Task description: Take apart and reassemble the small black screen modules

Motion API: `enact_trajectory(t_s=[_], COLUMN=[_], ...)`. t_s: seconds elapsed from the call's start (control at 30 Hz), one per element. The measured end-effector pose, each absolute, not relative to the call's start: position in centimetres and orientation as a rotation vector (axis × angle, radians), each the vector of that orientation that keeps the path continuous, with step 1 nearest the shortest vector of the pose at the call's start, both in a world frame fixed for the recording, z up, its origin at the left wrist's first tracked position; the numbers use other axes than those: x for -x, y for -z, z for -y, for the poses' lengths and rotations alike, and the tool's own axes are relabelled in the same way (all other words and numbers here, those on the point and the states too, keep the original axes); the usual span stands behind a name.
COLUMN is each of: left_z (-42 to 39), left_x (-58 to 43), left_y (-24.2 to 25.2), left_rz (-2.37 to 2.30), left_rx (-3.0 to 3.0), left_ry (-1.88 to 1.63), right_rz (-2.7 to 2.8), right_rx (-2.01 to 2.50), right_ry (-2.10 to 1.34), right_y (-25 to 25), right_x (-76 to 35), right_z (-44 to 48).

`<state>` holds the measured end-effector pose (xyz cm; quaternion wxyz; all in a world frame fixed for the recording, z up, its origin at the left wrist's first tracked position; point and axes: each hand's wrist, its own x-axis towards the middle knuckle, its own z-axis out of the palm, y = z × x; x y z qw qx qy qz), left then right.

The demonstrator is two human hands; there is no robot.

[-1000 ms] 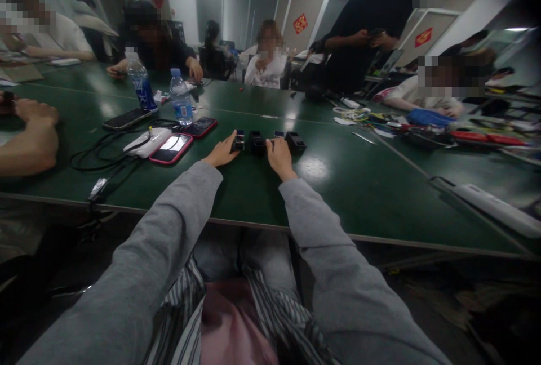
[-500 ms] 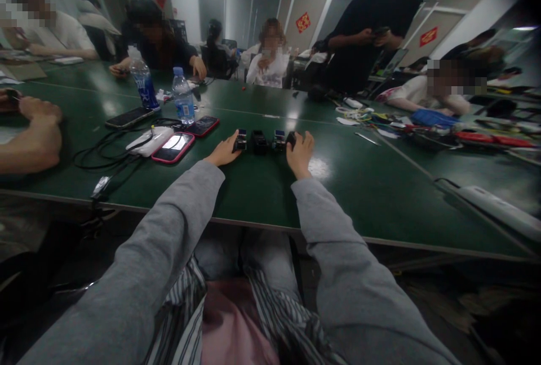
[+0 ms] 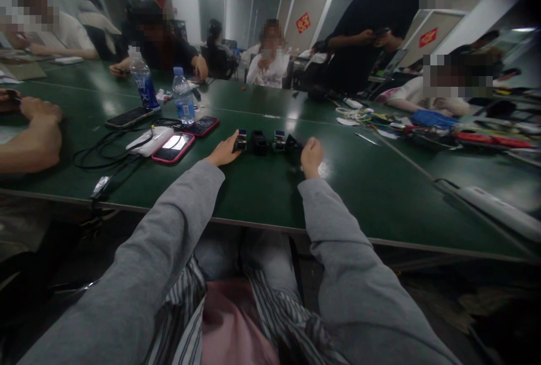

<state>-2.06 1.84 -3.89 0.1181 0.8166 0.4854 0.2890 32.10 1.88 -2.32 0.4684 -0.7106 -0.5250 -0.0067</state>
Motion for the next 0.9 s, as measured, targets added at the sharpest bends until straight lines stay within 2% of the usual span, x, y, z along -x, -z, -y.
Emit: enact_trajectory(t_s=[0.2, 0.37, 0.5, 0.73, 0.9], left_z=[-2.1, -2.3, -2.0, -1.8, -1.7], left_x=[2.1, 2.3, 2.2, 2.0, 1.9], left_y=[4.0, 4.3, 4.1, 3.8, 3.8], left_rz=[-1.434, -1.397, -1.415, -1.44, -1.438], left_rx=[-2.378, -2.393, -2.386, -2.383, -2.378], left_ry=[-0.827, -0.871, -0.844, -0.829, -0.843], right_rz=[1.373, 1.207, 1.146, 1.625, 1.891], right_rx=[1.738, 1.827, 1.842, 1.728, 1.678], right_ry=[0.082, -0.033, 0.059, -0.037, -0.027], right_y=[2.7, 2.1, 1.8, 2.0, 2.1], right_x=[-32.4, -32.8, -32.7, -33.7, -35.9], right_z=[-1.7, -1.6, -1.5, -0.5, 4.7])
